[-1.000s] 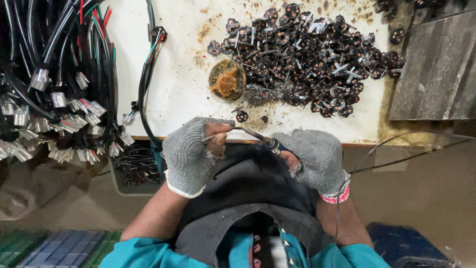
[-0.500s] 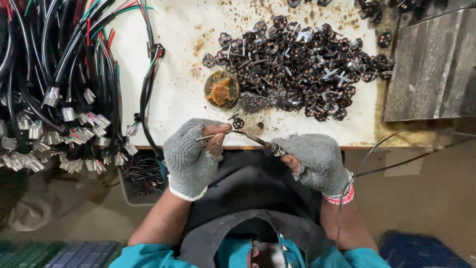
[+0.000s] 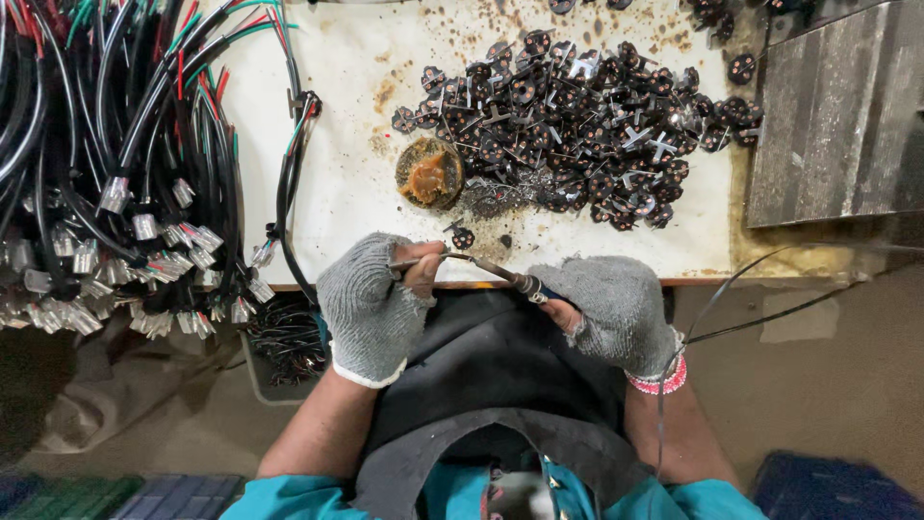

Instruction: The person solders wires to small black connector components at a workbench. They hold a component and wire in one hand, dip the wire into a rosin container, apply a soldering iron to the joint, and set finished pieces on the table while working through a pile of parts.

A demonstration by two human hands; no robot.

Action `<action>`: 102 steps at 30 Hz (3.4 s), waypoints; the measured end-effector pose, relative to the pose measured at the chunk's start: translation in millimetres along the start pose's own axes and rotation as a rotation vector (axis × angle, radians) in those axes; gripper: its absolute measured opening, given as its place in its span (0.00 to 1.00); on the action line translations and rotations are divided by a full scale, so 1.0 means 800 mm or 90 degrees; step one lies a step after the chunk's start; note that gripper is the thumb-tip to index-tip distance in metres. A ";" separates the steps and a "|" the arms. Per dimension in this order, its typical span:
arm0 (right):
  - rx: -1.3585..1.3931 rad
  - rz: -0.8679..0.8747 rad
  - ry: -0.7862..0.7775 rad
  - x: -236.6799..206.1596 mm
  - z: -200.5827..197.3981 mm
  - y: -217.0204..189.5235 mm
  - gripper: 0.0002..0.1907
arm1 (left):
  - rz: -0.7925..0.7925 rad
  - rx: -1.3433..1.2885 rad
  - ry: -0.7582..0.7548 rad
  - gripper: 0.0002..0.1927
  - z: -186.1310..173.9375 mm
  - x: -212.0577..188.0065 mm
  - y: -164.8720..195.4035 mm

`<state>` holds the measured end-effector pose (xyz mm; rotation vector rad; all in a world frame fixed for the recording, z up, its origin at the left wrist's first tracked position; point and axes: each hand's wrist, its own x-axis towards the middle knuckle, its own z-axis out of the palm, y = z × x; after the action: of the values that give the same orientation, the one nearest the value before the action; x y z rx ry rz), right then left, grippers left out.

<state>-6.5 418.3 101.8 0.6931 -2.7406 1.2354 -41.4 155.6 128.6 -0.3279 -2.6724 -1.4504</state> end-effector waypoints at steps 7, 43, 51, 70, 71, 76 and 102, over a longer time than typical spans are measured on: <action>0.028 0.017 -0.018 -0.009 0.001 0.002 0.12 | -0.003 0.005 0.012 0.03 0.002 -0.006 0.005; 0.017 -0.009 -0.002 -0.012 0.003 0.002 0.13 | -0.115 -0.064 -0.014 0.05 0.002 -0.012 0.000; 0.016 -0.002 -0.014 -0.010 0.004 0.001 0.13 | -0.059 -0.049 0.005 0.03 0.003 -0.017 -0.003; 0.007 0.007 0.002 -0.014 0.003 -0.001 0.13 | 0.054 -0.021 0.000 0.06 -0.012 -0.013 0.004; 0.004 0.006 0.004 -0.015 0.004 -0.001 0.13 | 0.057 -0.022 0.007 0.07 -0.012 -0.013 0.004; 0.015 -0.001 0.005 -0.016 0.006 0.000 0.13 | 0.052 -0.024 0.027 0.10 -0.010 -0.016 0.002; -0.057 0.025 -0.010 -0.014 0.019 0.006 0.13 | -0.080 0.009 0.040 0.12 -0.037 -0.021 -0.053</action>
<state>3.5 414.6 85.7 0.6469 -2.8147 1.1119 -35.5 106.0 107.1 -0.1133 -2.6952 -1.4468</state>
